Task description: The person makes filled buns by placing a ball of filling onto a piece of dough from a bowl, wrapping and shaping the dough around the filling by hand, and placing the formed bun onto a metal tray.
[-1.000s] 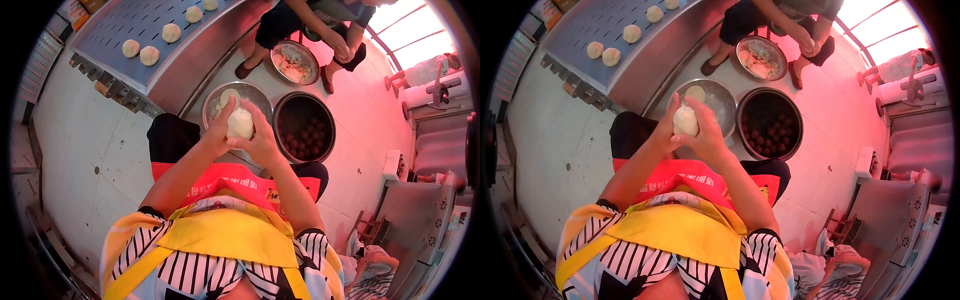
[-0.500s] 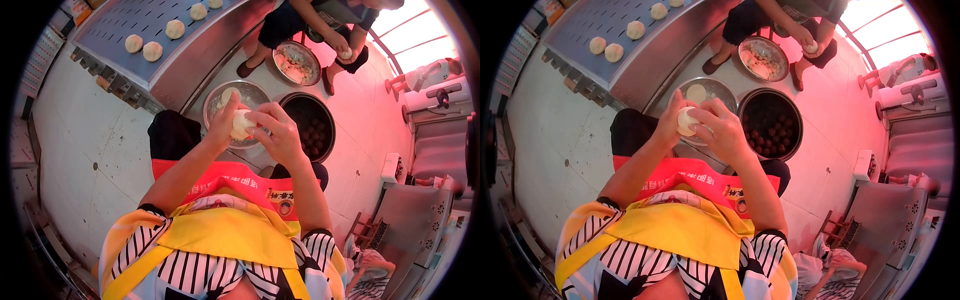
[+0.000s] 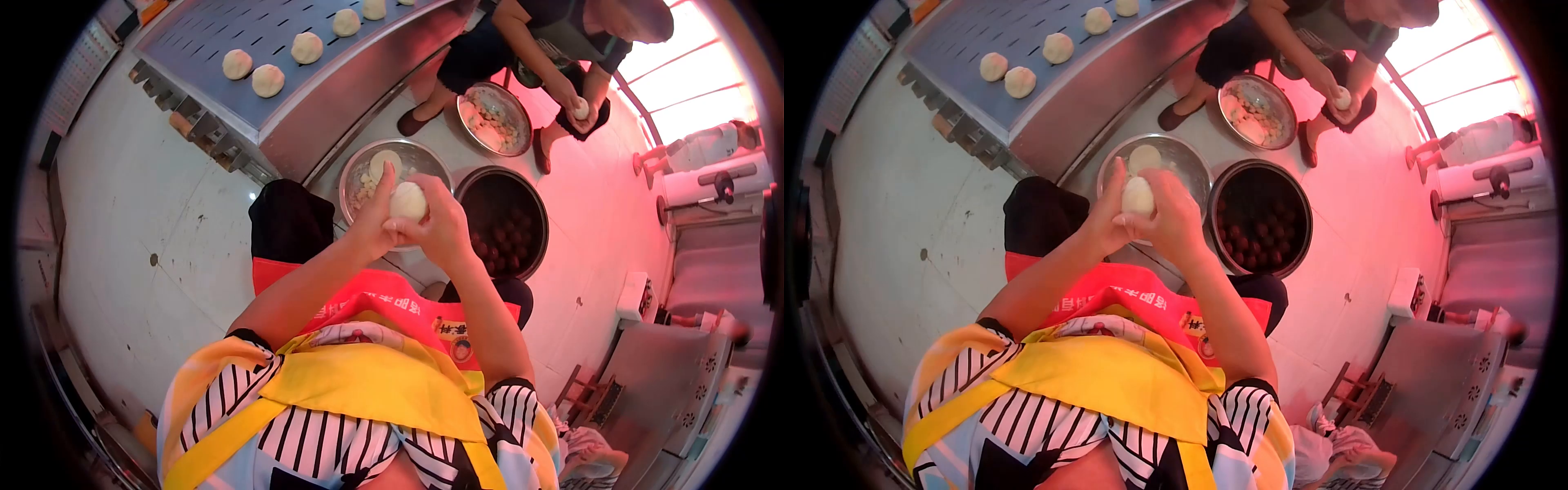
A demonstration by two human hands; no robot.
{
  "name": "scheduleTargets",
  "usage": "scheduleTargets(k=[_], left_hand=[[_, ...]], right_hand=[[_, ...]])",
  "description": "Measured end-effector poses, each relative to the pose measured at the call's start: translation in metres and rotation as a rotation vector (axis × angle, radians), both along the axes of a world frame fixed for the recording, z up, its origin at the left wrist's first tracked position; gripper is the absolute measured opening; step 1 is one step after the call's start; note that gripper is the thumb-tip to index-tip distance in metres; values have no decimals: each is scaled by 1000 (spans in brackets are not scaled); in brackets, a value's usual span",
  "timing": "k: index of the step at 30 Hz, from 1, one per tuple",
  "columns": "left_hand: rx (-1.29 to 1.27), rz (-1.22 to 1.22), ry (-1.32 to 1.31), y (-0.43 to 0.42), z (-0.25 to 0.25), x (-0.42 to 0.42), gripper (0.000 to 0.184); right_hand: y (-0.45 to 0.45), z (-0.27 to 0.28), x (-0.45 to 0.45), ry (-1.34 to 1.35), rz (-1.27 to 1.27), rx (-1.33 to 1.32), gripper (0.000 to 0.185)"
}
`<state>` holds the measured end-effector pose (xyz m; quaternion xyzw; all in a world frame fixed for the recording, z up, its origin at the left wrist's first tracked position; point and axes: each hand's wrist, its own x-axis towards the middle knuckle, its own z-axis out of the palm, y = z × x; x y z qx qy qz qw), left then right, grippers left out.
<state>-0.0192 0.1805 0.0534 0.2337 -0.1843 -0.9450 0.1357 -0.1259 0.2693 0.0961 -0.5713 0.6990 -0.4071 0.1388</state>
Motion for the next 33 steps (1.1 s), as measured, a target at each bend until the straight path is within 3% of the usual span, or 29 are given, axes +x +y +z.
scheduleTargets(k=[5, 8, 10, 13, 15, 16, 17, 18, 19, 20, 21, 22, 24, 27, 30, 33], left_hand=[[103, -5, 84, -12, -21, -3, 65], [138, 54, 40, -18, -19, -7, 66], [168, 23, 60, -30, -21, -8, 67], [158, 244, 0, -51, 0, -19, 68], [102, 269, 253, -78, -2, -15, 66], [68, 279, 376, -92, -5, -12, 66], [33, 264, 301, -102, -14, -10, 65], [1, 249, 224, -110, -30, -11, 64], [-30, 234, 147, -115, -46, -13, 63], [-19, 191, 90, -119, -63, -16, 58], [-103, 142, -41, -119, -76, -20, 55], [-178, 90, -175, -114, -85, -26, 53], [-762, -20, -226, -108, -85, -29, 51], [-845, -177, -125, -118, -67, -12, 52], [-995, -274, -202, -137, -68, 2, 52], [-1006, -133, -229, -140, -81, 3, 51]], right_hand=[[-14, 36, 3, 394, 126, 216, 65], [-26, 53, 12, 439, 154, 516, 68], [-38, 45, 6, 403, 230, 421, 69], [-72, 45, -8, 291, 301, 302, 62], [-104, 48, -23, 101, 298, 260, 57], [-126, 71, -20, -24, 184, 427, 50], [-150, 79, -25, -52, 165, 349, 48], [-179, 84, -33, 166, 250, 160, 43], [-213, 87, -39, -118, 195, 294, 40], [-245, 98, -34, -163, 241, 208, 41], [-283, 101, -35, 31, 282, 177, 42], [-320, 93, -39, -59, 356, 169, 43], [-382, 87, -14, -79, 346, 239, 43], [-460, 56, 10, 32, 384, 368, 46], [-509, 24, 25, 144, 352, 415, 47], [-538, -4, 22, 259, 369, 465, 50]])
